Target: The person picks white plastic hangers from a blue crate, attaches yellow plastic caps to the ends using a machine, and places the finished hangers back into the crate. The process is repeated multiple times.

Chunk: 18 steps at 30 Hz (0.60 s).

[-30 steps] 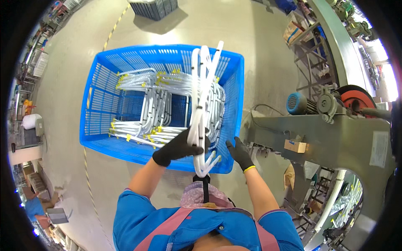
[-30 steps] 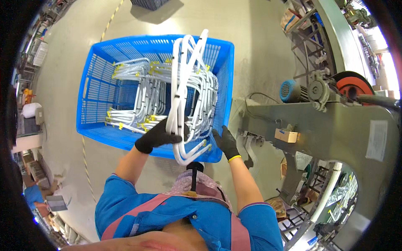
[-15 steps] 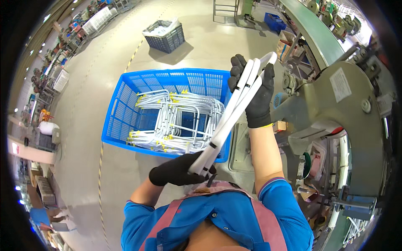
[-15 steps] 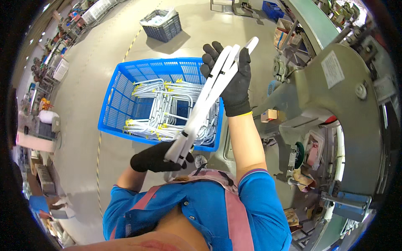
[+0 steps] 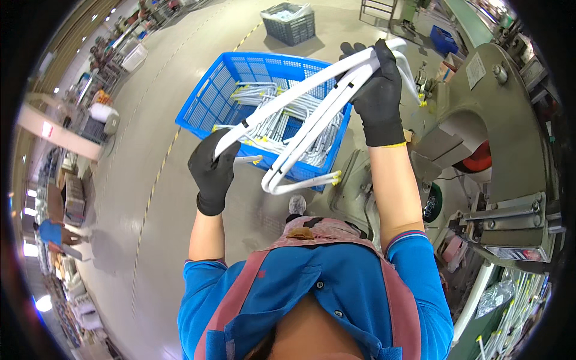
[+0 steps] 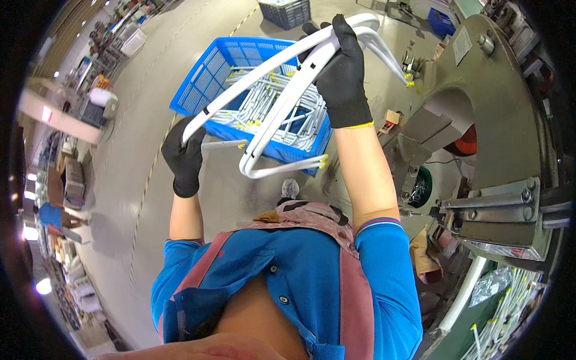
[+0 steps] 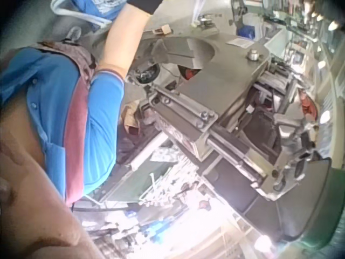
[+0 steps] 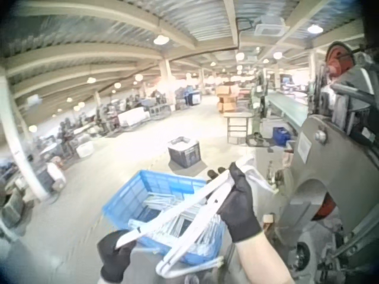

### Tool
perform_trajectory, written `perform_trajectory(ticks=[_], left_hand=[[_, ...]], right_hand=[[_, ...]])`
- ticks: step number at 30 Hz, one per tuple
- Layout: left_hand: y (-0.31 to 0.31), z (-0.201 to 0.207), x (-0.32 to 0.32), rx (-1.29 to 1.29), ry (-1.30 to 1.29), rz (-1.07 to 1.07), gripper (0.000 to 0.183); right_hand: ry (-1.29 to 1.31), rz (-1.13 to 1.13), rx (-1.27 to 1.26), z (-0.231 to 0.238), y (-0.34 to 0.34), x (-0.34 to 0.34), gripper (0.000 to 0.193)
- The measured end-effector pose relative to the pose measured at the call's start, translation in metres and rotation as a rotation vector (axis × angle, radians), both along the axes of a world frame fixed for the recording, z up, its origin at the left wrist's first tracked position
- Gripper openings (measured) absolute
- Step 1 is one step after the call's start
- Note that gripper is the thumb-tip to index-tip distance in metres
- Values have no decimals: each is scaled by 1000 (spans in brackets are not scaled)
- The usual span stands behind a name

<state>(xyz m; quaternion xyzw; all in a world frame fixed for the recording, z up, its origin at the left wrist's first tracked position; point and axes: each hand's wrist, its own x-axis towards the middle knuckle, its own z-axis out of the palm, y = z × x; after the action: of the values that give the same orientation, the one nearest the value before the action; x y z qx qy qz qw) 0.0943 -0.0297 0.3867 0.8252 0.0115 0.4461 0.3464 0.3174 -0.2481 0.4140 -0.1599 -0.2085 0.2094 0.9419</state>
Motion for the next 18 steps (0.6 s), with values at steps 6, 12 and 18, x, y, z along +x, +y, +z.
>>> perform_trajectory(ticks=[6, 12, 18], left_hand=[[-47, -22, -82, -26, 25, 222, 22], [-66, -21, -156, -459, 281, 104, 23], [-95, -4, -205, -880, 686, -53, 21]], right_hand=[[-49, 132, -30, 10, 6, -50, 42], [-110, 444, -36, 36, 20, -102, 51], [-6, 551, -129, 11, 41, -142, 32]])
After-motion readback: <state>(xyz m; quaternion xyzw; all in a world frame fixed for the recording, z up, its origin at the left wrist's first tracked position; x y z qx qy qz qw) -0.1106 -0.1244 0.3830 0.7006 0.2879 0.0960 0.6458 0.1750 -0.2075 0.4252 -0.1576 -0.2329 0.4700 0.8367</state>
